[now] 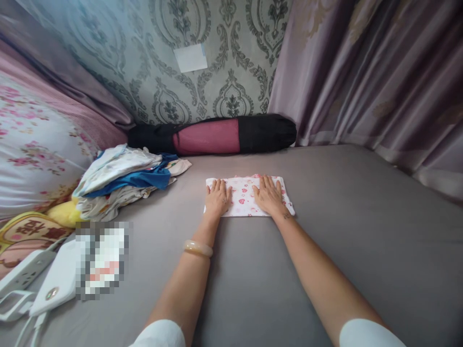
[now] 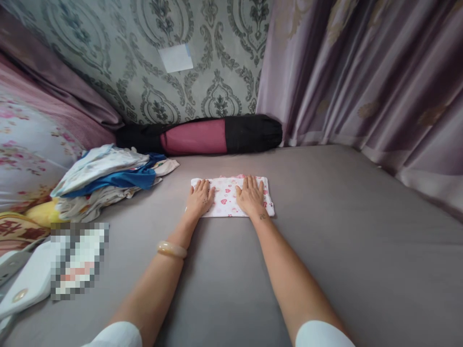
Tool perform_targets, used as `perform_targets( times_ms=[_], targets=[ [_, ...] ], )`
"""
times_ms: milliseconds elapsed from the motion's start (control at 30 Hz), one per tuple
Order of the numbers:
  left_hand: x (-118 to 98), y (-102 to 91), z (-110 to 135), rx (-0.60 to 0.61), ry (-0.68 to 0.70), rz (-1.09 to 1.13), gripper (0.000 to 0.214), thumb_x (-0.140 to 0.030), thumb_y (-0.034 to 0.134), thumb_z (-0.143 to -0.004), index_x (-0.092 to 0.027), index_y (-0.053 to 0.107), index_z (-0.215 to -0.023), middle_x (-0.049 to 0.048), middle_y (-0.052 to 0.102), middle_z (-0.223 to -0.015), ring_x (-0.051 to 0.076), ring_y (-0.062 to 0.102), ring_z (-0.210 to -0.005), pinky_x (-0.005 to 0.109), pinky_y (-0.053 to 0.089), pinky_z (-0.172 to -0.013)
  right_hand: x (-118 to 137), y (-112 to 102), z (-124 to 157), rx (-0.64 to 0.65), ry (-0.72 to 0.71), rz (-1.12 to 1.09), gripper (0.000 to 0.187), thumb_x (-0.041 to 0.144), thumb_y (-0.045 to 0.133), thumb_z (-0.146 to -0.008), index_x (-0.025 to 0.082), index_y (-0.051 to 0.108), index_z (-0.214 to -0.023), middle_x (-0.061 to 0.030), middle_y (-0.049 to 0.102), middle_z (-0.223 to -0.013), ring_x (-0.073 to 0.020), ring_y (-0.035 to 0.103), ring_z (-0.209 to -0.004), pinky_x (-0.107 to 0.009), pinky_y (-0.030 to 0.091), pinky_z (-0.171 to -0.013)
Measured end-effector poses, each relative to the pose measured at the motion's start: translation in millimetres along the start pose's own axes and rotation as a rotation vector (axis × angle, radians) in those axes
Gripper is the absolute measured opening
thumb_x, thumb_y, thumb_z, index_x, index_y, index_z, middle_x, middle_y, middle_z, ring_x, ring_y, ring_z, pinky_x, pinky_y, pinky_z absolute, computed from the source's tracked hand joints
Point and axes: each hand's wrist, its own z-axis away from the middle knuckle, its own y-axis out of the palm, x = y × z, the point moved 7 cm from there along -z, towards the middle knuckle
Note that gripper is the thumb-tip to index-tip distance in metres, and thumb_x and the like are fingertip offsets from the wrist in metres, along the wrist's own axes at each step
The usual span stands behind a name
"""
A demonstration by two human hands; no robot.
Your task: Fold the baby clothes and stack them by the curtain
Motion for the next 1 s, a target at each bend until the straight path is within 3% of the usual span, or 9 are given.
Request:
perform_targets(
  times_ms=[233, 400, 533, 633, 767, 1000],
  targets=[
    [1, -2.0, -3, -0.001, 0.014, 0.026, 0.045, -0.037, 0.025, -0.100, -0.018, 0.049, -0.133, 0.0119, 0.047, -0.147, 0.026, 0.037, -0.140, 0.051, 0.026, -0.115, -4, 4, -4, 0.019, -0.007, 0.001, 0.057, 0.037, 0.024, -0.101, 0.005, 0.038, -0.146, -0.0176, 0.038, -0.152, -0.0276, 0.030, -0.142, -0.049, 0.014, -0.116],
    [-1, -15.1, -12, -0.021, 0.082, -0.063, 0.036, -0.025, 0.029, -0.099, -0.018, 0.061, -0.111, 0.0117, 0.067, -0.119, 0.024, 0.057, -0.119, 0.049, 0.030, -0.111, -7, -6, -7, 0.031, -0.016, -0.032, 0.049, 0.029, 0.027, -0.100, 0.011, 0.045, -0.142, -0.0139, 0.044, -0.149, -0.0254, 0.038, -0.138, -0.046, 0.017, -0.115],
    [2, -19.8, -30, 0.132, 0.100, -0.199, 0.033, -0.015, 0.036, -0.092, -0.017, 0.067, -0.103, 0.0123, 0.071, -0.109, 0.024, 0.064, -0.106, 0.043, 0.037, -0.105, -13, -17, -18, 0.106, -0.055, -0.030, 0.042, 0.023, 0.034, -0.098, 0.019, 0.058, -0.132, -0.0119, 0.060, -0.134, -0.0249, 0.055, -0.122, -0.042, 0.029, -0.107],
    [4, -25.2, -45, 0.229, 0.085, -0.251, 0.033, -0.013, 0.039, -0.089, -0.018, 0.069, -0.104, 0.0128, 0.071, -0.111, 0.025, 0.065, -0.106, 0.037, 0.044, -0.096, -22, -22, -31, 0.181, -0.045, -0.010, 0.036, 0.023, 0.039, -0.097, 0.025, 0.069, -0.118, -0.0116, 0.070, -0.117, -0.0257, 0.063, -0.107, -0.036, 0.042, -0.090],
    [2, -30.7, -60, 0.318, 0.063, -0.260, 0.034, -0.013, 0.045, -0.086, -0.022, 0.071, -0.105, 0.0118, 0.070, -0.114, 0.025, 0.064, -0.110, 0.033, 0.047, -0.091, -31, -25, -50, 0.249, -0.036, -0.013, 0.029, 0.022, 0.051, -0.093, 0.030, 0.073, -0.110, -0.0077, 0.071, -0.115, -0.0249, 0.065, -0.103, -0.031, 0.045, -0.078],
    [11, -16.4, -86, 0.500, 0.099, -0.231, 0.038, -0.014, 0.058, -0.076, -0.025, 0.070, -0.110, 0.0067, 0.070, -0.119, 0.024, 0.065, -0.106, 0.028, 0.050, -0.084, -29, -26, -66, 0.341, -0.066, 0.004, 0.028, 0.022, 0.065, -0.085, 0.028, 0.067, -0.112, -0.0049, 0.068, -0.118, -0.0235, 0.062, -0.108, -0.032, 0.046, -0.083]
  ],
)
